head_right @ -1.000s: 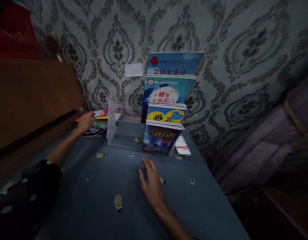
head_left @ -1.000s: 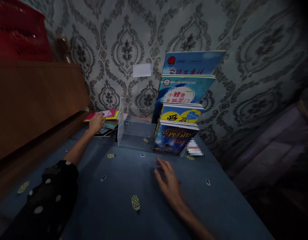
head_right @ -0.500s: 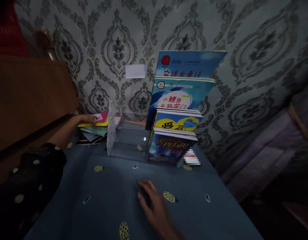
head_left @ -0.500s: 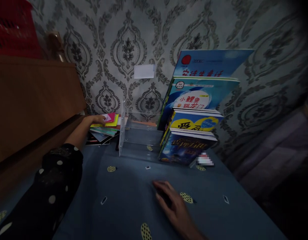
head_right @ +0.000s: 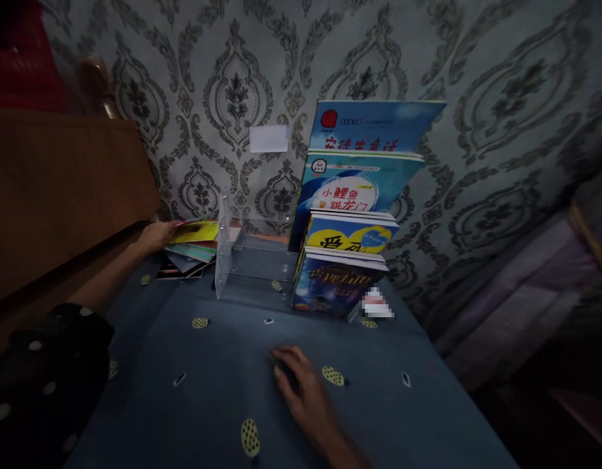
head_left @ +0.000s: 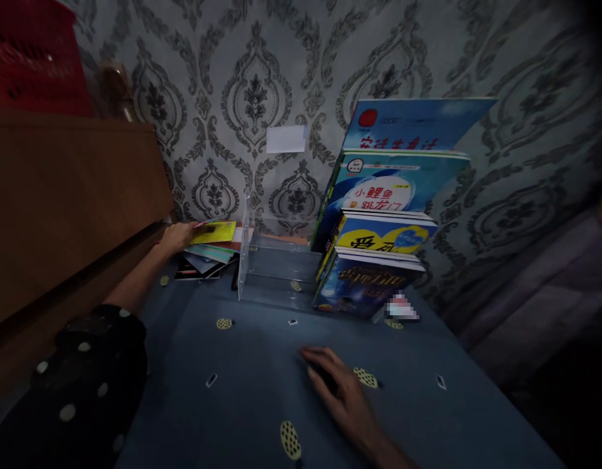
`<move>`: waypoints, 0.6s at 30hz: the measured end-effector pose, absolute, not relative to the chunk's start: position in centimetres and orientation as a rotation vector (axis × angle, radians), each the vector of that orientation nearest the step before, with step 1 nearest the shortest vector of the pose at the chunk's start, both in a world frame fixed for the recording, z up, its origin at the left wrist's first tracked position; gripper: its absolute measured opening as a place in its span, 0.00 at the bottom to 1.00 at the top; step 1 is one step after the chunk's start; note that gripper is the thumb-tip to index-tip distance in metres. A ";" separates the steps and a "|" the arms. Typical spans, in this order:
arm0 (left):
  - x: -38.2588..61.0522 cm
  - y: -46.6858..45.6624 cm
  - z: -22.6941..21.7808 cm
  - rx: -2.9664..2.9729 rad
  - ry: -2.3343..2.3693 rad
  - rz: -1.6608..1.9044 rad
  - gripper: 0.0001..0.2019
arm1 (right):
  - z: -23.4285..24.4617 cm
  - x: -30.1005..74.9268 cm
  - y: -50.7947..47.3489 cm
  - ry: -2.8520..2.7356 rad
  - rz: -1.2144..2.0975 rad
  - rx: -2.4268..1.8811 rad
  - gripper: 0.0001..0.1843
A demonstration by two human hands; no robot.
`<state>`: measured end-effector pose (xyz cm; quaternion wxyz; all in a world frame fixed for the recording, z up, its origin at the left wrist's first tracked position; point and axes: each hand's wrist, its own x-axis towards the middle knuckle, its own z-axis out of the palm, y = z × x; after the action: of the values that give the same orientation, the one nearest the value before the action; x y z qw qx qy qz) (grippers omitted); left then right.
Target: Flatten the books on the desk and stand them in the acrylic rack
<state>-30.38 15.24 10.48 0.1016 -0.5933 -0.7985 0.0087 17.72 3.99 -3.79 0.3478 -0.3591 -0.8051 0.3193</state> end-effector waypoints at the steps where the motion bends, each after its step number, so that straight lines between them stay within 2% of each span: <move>1: -30.5 13.6 10.2 -1.734 -2.354 -0.015 0.25 | -3.8 17.7 4.0 -2.090 0.825 -0.925 0.19; 8: -29.5 1.1 3.6 -1.849 -2.193 -0.393 0.26 | -3.2 17.3 3.7 -2.139 0.826 -0.889 0.18; 13: -26.7 -7.6 -0.9 -1.849 -2.316 -0.277 0.25 | -3.0 17.1 3.5 -2.129 0.799 -0.861 0.17; 18: -22.2 -13.4 -2.3 -1.978 -2.303 -0.063 0.27 | -2.9 17.0 3.2 -2.150 0.803 -0.844 0.16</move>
<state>-22.23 -13.44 -2.32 0.0524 -0.6505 -0.7574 -0.0208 17.03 3.25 -2.93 0.3412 -0.3245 -0.8264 0.3088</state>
